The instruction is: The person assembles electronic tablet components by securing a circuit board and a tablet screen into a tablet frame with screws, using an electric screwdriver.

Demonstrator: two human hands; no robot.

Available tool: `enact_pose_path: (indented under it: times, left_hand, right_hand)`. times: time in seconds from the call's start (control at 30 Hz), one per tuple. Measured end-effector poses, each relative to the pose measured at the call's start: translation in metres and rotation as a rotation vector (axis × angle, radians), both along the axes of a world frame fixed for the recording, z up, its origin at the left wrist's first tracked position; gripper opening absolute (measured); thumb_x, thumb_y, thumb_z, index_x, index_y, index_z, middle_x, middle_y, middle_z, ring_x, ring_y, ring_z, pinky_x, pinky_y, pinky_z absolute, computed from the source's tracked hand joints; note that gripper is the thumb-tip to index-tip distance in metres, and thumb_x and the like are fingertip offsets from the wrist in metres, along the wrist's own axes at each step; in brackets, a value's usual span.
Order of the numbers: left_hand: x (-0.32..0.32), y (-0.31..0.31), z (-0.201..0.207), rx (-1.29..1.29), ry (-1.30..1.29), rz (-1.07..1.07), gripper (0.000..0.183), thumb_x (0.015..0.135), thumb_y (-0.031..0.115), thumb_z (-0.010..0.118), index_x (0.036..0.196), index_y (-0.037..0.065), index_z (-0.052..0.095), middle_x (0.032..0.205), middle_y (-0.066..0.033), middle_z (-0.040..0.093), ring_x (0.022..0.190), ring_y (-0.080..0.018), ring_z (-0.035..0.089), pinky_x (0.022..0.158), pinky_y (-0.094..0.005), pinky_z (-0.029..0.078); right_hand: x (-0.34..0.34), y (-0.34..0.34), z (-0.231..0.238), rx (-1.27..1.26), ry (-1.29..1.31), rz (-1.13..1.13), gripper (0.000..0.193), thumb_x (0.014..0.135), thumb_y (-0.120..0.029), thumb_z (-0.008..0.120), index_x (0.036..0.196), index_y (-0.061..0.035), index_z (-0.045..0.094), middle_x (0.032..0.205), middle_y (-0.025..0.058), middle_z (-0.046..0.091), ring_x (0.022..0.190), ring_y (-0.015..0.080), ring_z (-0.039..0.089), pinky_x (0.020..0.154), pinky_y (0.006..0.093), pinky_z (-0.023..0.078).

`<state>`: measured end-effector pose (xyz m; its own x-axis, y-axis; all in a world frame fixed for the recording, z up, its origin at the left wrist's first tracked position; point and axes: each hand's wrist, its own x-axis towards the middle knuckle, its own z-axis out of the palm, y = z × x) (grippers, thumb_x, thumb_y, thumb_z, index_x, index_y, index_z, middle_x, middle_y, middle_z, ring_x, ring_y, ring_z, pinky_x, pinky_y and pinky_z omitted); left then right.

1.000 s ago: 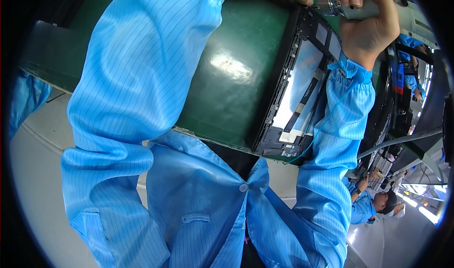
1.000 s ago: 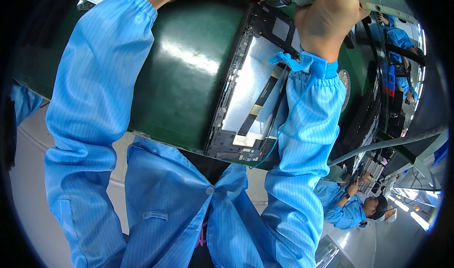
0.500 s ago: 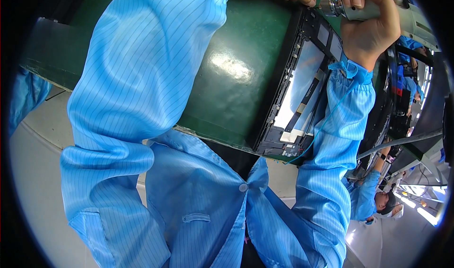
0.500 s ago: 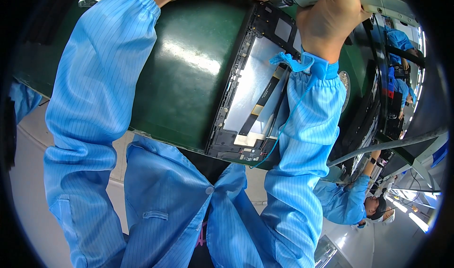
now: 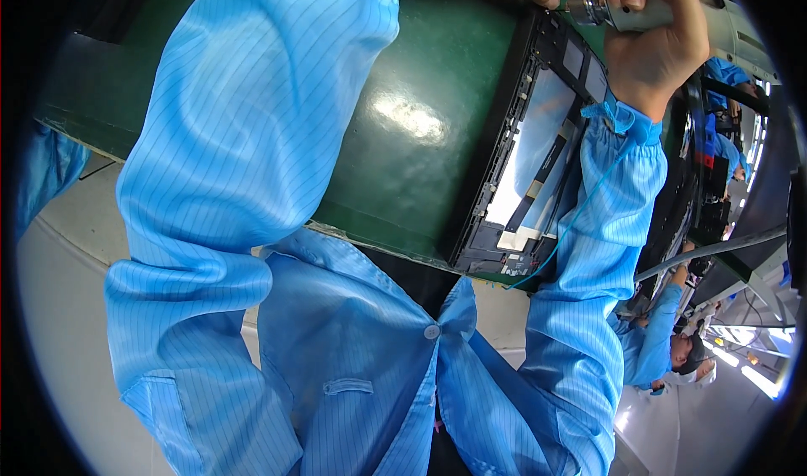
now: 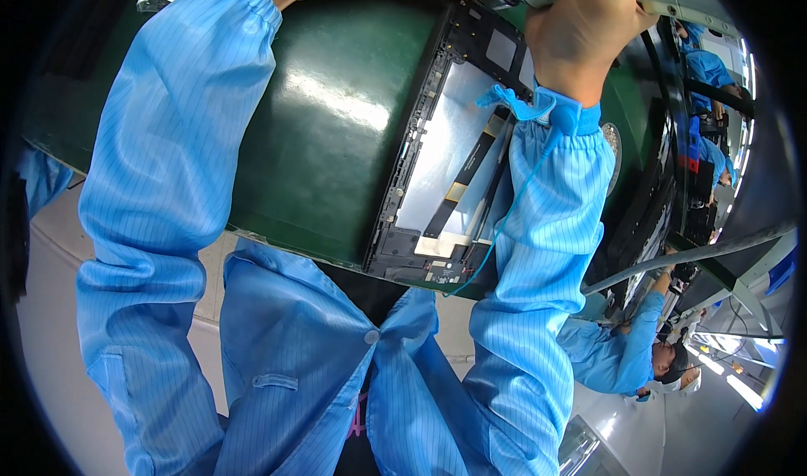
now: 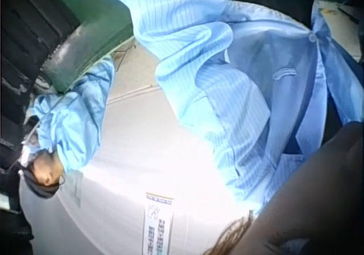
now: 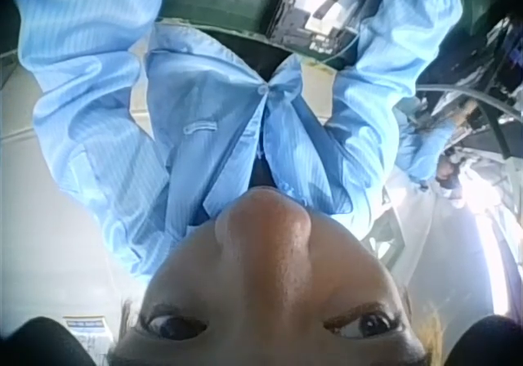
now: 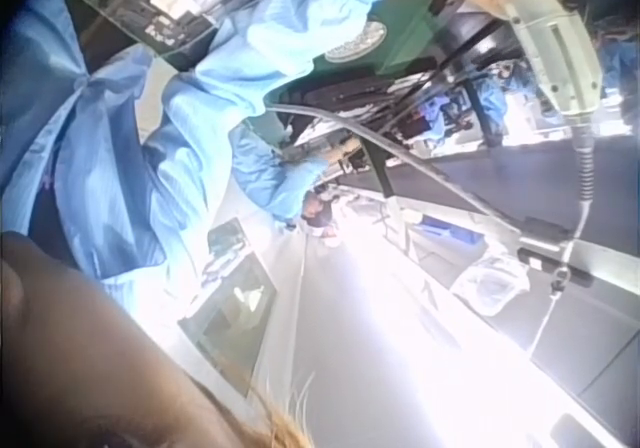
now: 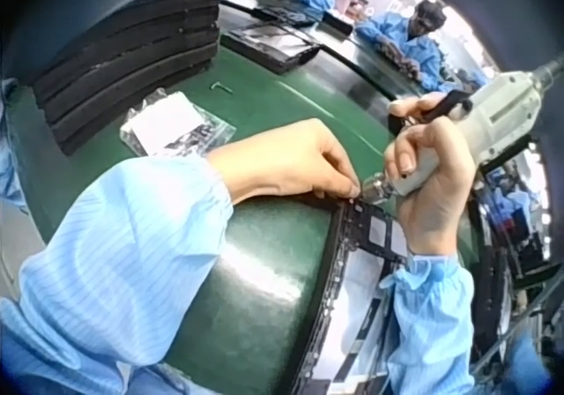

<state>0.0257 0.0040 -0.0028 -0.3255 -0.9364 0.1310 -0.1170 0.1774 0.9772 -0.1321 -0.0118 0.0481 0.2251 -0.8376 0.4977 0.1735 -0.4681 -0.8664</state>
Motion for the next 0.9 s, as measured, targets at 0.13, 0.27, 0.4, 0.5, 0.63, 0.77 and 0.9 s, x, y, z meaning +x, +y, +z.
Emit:
enact_pose_path:
  times: [0.13,0.27,0.4,0.5,0.63,0.77,0.9]
  left_hand:
    - [0.0,0.001,0.003,0.003,-0.059,0.01,0.02,0.082,0.012,0.073,0.094,-0.004,0.075,0.077,-0.0088,0.072,0.067,-0.0131,0.061,0.064,-0.027,0.048]
    - [0.0,0.0,0.004,0.037,-0.069,0.003,0.02,0.082,0.012,0.073,0.095,-0.003,0.075,0.077,-0.0082,0.071,0.067,-0.0129,0.06,0.064,-0.0273,0.049]
    - [-0.001,0.001,0.001,-0.012,-0.058,0.017,0.021,0.083,0.012,0.073,0.095,-0.004,0.074,0.077,-0.0088,0.071,0.067,-0.0132,0.06,0.065,-0.0277,0.049]
    - [-0.001,0.0,0.0,-0.014,-0.019,0.011,0.021,0.082,0.011,0.073,0.095,-0.005,0.074,0.078,-0.0092,0.071,0.068,-0.0133,0.06,0.065,-0.028,0.049]
    - [-0.003,-0.001,0.001,0.031,-0.004,0.017,0.02,0.082,0.009,0.073,0.095,-0.006,0.074,0.079,-0.0095,0.072,0.07,-0.0134,0.061,0.066,-0.028,0.049]
    - [-0.004,0.002,0.003,0.002,-0.019,0.042,0.018,0.081,0.008,0.072,0.094,-0.006,0.074,0.079,-0.0094,0.071,0.07,-0.0133,0.061,0.067,-0.0275,0.049]
    - [-0.003,0.001,-0.004,-0.036,0.074,0.004,0.016,0.081,0.007,0.072,0.09,-0.006,0.074,0.078,-0.0081,0.071,0.07,-0.0131,0.06,0.066,-0.0271,0.049]
  right_hand:
    - [0.001,0.001,0.0,-0.004,0.001,-0.004,0.017,0.089,-0.011,0.051,0.104,-0.0012,0.052,0.097,0.0147,0.062,0.052,0.0084,0.045,0.047,0.0235,0.043]
    - [0.001,0.0,0.0,-0.004,0.011,-0.012,0.017,0.09,-0.011,0.052,0.104,-0.0015,0.051,0.097,0.0144,0.061,0.052,0.0084,0.045,0.048,0.0236,0.042]
    - [0.002,0.002,0.0,0.005,-0.006,-0.005,0.014,0.089,-0.009,0.051,0.101,-0.0023,0.051,0.096,0.014,0.061,0.052,0.0085,0.044,0.048,0.0235,0.042]
    - [0.003,0.002,0.002,0.04,0.019,-0.004,0.01,0.088,-0.007,0.05,0.097,-0.0032,0.05,0.094,0.0133,0.061,0.053,0.0088,0.044,0.049,0.0234,0.042]
    - [-0.001,-0.003,0.001,0.036,0.027,0.002,0.008,0.087,-0.006,0.05,0.095,-0.0036,0.05,0.091,0.0127,0.06,0.052,0.0089,0.044,0.049,0.0236,0.042]
    - [0.002,-0.001,0.002,-0.01,0.057,0.023,0.009,0.087,-0.005,0.05,0.095,-0.0031,0.05,0.092,0.0133,0.061,0.053,0.0089,0.045,0.049,0.0238,0.042]
    - [0.009,0.006,0.005,0.075,0.007,-0.051,0.011,0.086,-0.005,0.05,0.096,-0.0023,0.051,0.094,0.0145,0.062,0.053,0.0089,0.046,0.049,0.0241,0.042]
